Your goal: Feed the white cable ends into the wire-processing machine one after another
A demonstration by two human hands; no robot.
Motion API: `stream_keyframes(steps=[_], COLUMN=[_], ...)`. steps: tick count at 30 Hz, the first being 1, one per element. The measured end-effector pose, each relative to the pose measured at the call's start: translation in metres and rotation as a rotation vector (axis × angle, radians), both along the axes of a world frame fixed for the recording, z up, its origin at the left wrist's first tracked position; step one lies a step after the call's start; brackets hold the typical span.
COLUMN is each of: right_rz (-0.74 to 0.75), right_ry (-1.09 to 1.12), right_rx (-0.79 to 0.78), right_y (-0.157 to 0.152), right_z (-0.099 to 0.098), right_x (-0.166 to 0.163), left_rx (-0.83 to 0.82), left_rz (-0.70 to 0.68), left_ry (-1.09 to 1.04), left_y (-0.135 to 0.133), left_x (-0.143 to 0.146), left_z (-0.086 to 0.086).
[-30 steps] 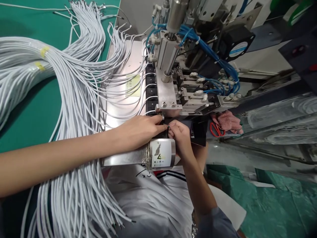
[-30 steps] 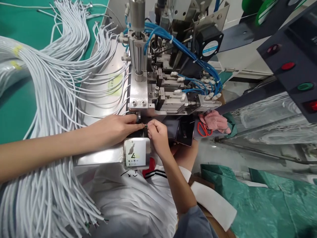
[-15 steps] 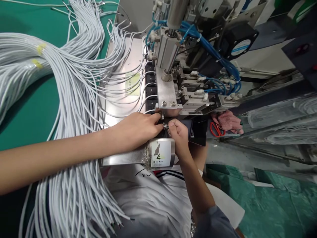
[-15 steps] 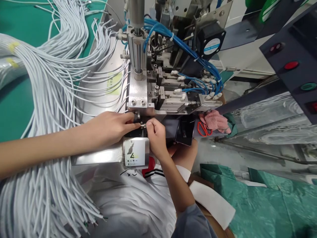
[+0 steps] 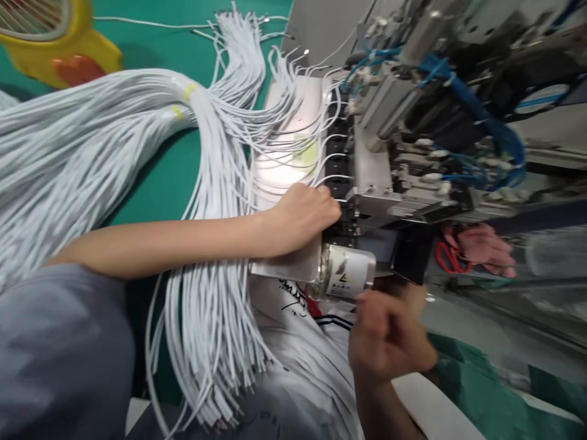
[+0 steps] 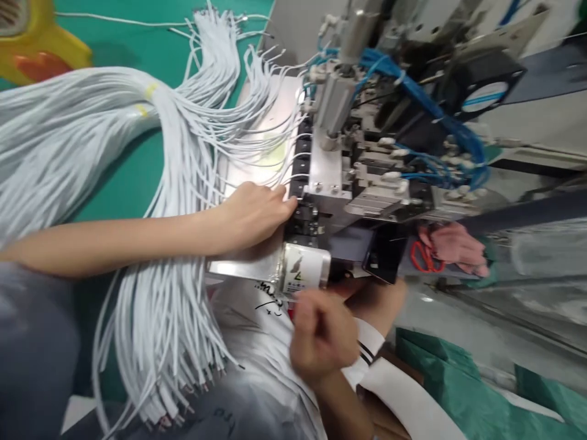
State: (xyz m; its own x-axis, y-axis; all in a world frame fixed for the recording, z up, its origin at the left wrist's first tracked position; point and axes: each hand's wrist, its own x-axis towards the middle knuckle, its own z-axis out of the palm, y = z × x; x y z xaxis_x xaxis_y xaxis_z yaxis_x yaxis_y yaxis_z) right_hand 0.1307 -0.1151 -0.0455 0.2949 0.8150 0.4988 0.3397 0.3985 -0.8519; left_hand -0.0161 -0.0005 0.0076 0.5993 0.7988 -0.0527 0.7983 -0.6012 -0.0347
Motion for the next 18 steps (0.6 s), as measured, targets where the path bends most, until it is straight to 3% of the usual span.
stream_keyframes(steps=[2,4,6,9,15,18], right_rz=[0.446,0.716,0.722,0.608,0.491,0.441], right_ry=[-0.082,-0.007,0.103,0.126,-0.194,-0.354], right_rx=[-0.293,-0.573,-0.699,-0.69,-0.501,-0.449], right_y=[-0.021,-0.032,-0.034,-0.031,-0.027,-0.027], right_z=[-0.003,-0.014,-0.026,-0.034,-0.014,-0.009], right_x=[-0.027,-0.054,-0.074,-0.088,-0.095,-0.097], left_rx=[-0.004,-0.009,-0.007,0.009,0.047,-0.018], left_rz=[0.002,-0.002,-0.005,-0.022,-0.059,-0.173], left_ry=[-0.008,-0.019,-0.037,-0.067,-0.146,-0.228], left_y=[0.002,0.004,0.005,0.007,0.002,-0.014], left_x=[-0.002,-0.004,-0.006,-0.008,-0.006,0.0], left_z=[-0.001,0.0,0.001,0.0,0.001,0.01])
